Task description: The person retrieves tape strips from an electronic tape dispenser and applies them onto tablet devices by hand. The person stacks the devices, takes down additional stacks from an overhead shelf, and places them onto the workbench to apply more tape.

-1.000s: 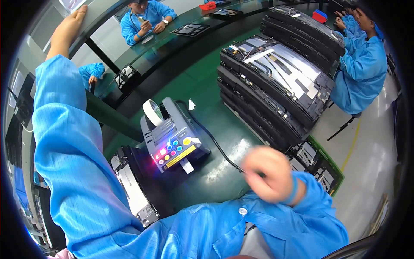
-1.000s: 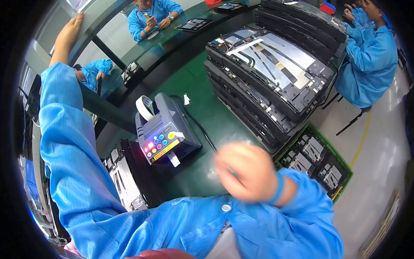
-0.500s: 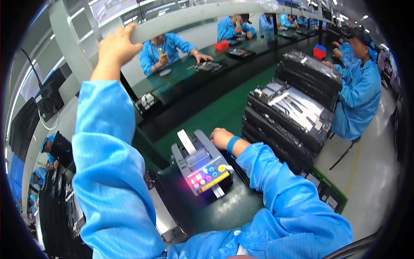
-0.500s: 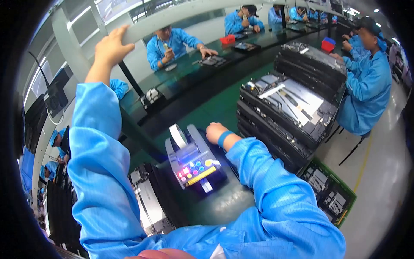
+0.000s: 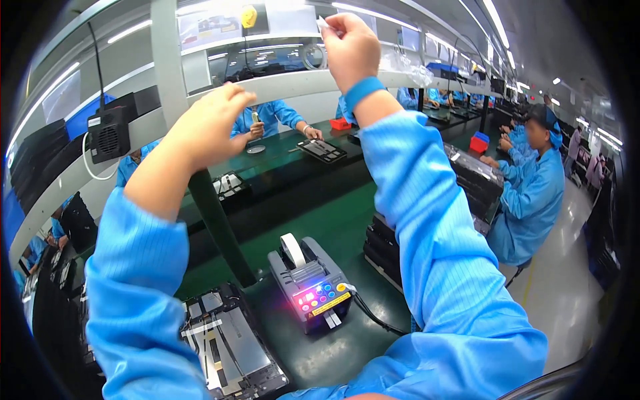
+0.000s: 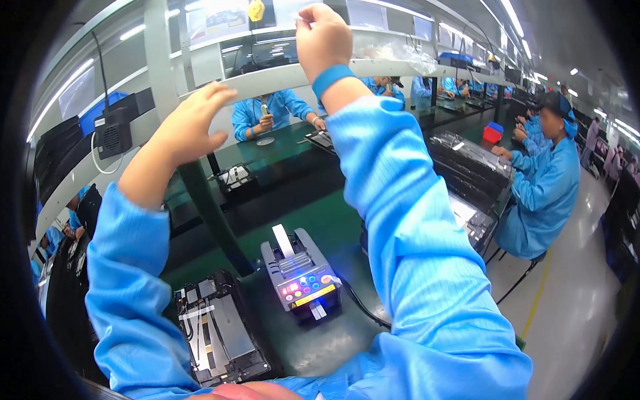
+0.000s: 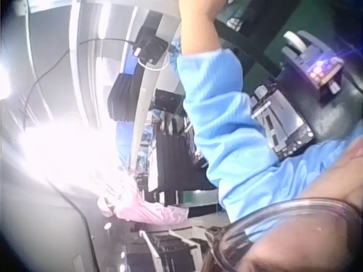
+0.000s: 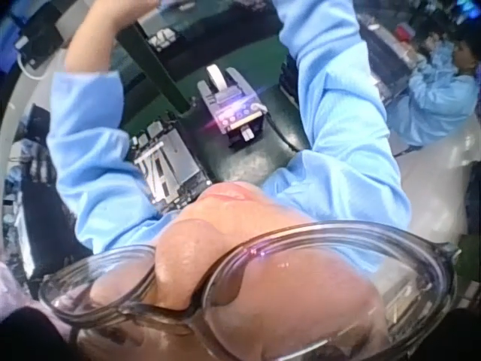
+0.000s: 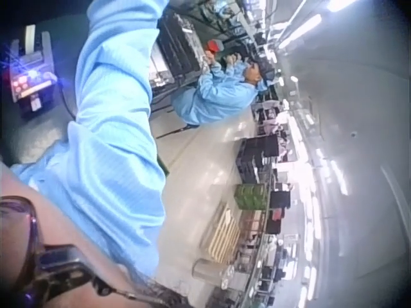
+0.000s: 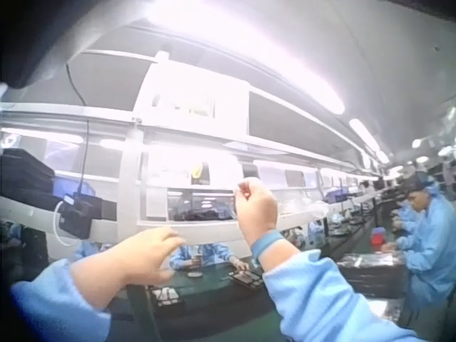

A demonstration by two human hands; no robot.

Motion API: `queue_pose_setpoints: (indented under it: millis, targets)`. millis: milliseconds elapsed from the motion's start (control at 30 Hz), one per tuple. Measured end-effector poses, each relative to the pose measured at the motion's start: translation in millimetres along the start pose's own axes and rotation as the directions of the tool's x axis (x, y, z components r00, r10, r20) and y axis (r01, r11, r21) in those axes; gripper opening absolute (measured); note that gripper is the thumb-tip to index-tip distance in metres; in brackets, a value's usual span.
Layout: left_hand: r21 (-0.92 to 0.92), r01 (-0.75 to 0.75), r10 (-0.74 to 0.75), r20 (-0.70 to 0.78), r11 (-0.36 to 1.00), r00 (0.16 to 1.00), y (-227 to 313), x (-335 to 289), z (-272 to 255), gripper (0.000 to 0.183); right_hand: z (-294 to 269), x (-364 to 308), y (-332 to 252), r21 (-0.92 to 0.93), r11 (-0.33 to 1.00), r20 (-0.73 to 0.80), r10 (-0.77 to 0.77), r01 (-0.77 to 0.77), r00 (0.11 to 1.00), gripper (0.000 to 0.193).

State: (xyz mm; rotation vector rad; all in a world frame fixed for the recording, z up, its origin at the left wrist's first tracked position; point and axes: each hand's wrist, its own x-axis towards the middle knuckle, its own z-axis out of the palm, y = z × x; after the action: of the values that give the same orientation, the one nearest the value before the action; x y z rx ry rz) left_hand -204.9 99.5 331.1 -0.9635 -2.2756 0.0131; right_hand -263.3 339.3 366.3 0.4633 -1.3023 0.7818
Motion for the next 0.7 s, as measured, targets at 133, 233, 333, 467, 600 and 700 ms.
queue_pose_setpoints:
  millis: [133,233,333,467,600,700]
  targets:
    - [0.244,-0.29,0.296,0.015,0.925,0.955,46.5,-58.8,-32.1,0.032,45.7,6.3,34.4,-0.111,0.978,-0.065,-0.182,0.174,0.981,0.01]
    - [0.295,-0.332,0.285,0.19,0.896,0.939,83.3,-124.9,-48.7,0.027,73.1,-22.5,68.6,-0.378,0.92,0.476,0.101,0.1,0.873,0.031]
    - [0.132,-0.337,0.28,0.329,0.932,0.902,123.0,-185.4,-63.0,0.02,71.4,-39.1,67.1,-0.455,0.883,0.589,0.206,0.11,0.781,0.051]
    - [-0.031,-0.173,0.175,0.253,0.984,0.952,164.3,-246.9,-64.1,0.024,62.7,-42.5,71.6,-0.282,0.954,0.636,0.103,0.106,0.764,0.046]
    - [-0.099,0.18,-0.159,0.189,0.979,0.969,179.9,-291.2,-59.9,0.028,57.5,-50.5,100.8,-0.117,0.99,0.59,0.128,-0.073,0.797,0.06]
    - [-0.174,0.294,-0.279,0.103,0.94,0.955,190.3,-319.1,-49.3,0.029,49.7,-54.5,87.2,-0.156,0.986,0.615,0.146,-0.062,0.775,0.063]
